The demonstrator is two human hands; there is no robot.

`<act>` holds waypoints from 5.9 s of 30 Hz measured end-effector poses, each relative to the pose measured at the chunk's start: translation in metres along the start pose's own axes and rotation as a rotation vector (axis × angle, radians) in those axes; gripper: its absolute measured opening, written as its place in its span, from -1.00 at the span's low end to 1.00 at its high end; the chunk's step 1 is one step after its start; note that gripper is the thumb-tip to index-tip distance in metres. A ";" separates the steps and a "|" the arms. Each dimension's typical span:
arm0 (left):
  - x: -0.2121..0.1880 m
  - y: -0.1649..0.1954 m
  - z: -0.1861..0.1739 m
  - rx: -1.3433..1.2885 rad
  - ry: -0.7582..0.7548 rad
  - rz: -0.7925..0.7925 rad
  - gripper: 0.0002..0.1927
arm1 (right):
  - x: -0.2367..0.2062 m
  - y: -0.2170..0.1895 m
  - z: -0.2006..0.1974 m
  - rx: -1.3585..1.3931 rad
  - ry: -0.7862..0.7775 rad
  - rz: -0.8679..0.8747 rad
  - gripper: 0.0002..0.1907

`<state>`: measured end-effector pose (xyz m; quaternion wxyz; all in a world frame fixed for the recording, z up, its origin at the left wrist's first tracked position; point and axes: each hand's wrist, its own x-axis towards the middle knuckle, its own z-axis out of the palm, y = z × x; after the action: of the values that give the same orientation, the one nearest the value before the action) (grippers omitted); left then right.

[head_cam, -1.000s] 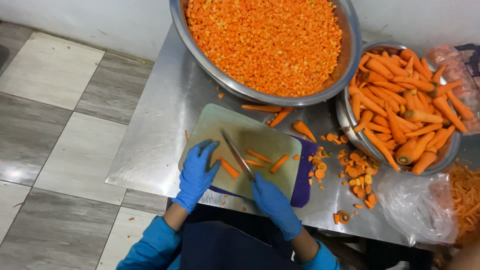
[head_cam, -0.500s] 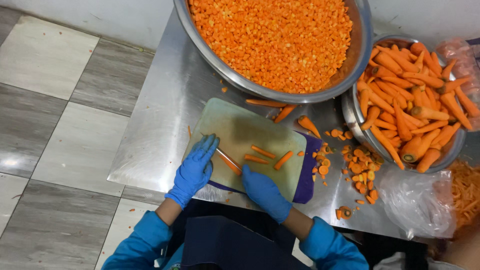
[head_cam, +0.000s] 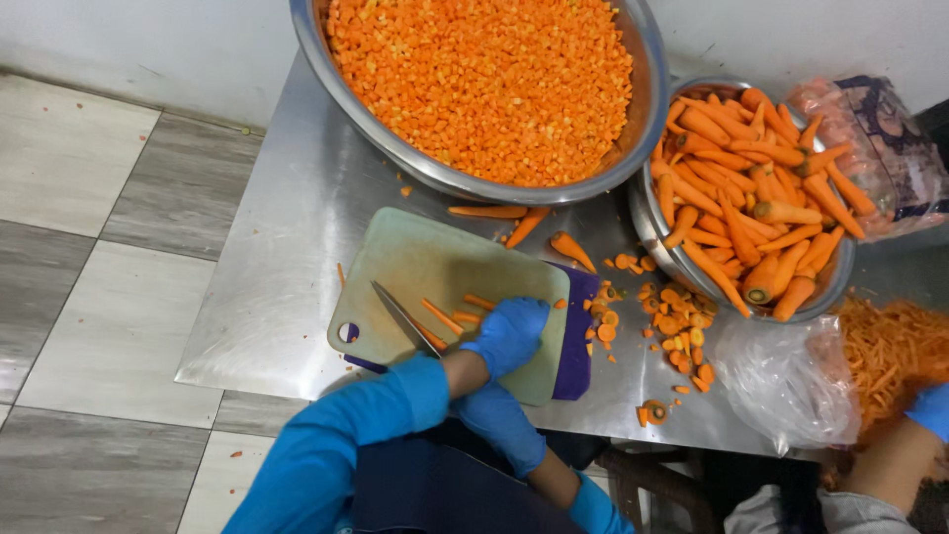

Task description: The person dices peeled carrots on a cutting board, cutting carrot pieces into small cubes with a knife and adding them to a large bowl of diced carrots, while taking whole carrots from a nearby bowl and discarding trimmings on the table.

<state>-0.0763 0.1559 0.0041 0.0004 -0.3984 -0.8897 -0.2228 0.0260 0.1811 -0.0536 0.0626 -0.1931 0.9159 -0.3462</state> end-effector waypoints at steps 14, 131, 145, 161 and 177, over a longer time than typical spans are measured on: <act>-0.134 -0.096 -0.037 -0.045 0.277 0.143 -0.62 | 0.008 0.033 -0.043 -0.136 0.036 0.383 -0.51; -0.119 -0.081 0.043 -0.715 0.513 -0.596 -0.29 | -0.008 0.069 -0.046 -0.319 -0.238 0.149 -0.51; -0.120 -0.109 -0.020 -0.313 0.361 -0.271 -0.36 | 0.003 0.081 -0.026 -0.276 -0.291 0.253 -0.60; -0.130 -0.100 -0.018 -0.126 0.421 -0.258 -0.30 | -0.018 0.063 -0.020 -0.107 -0.106 0.424 -0.52; -0.122 -0.140 -0.021 -0.138 0.128 0.163 -0.70 | -0.026 0.059 -0.018 -0.065 -0.109 0.397 -0.62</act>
<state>-0.0966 -0.0206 -0.0539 0.0477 -0.4534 -0.8351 -0.3078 0.0268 0.2426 -0.0792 0.1728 -0.0289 0.9419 -0.2865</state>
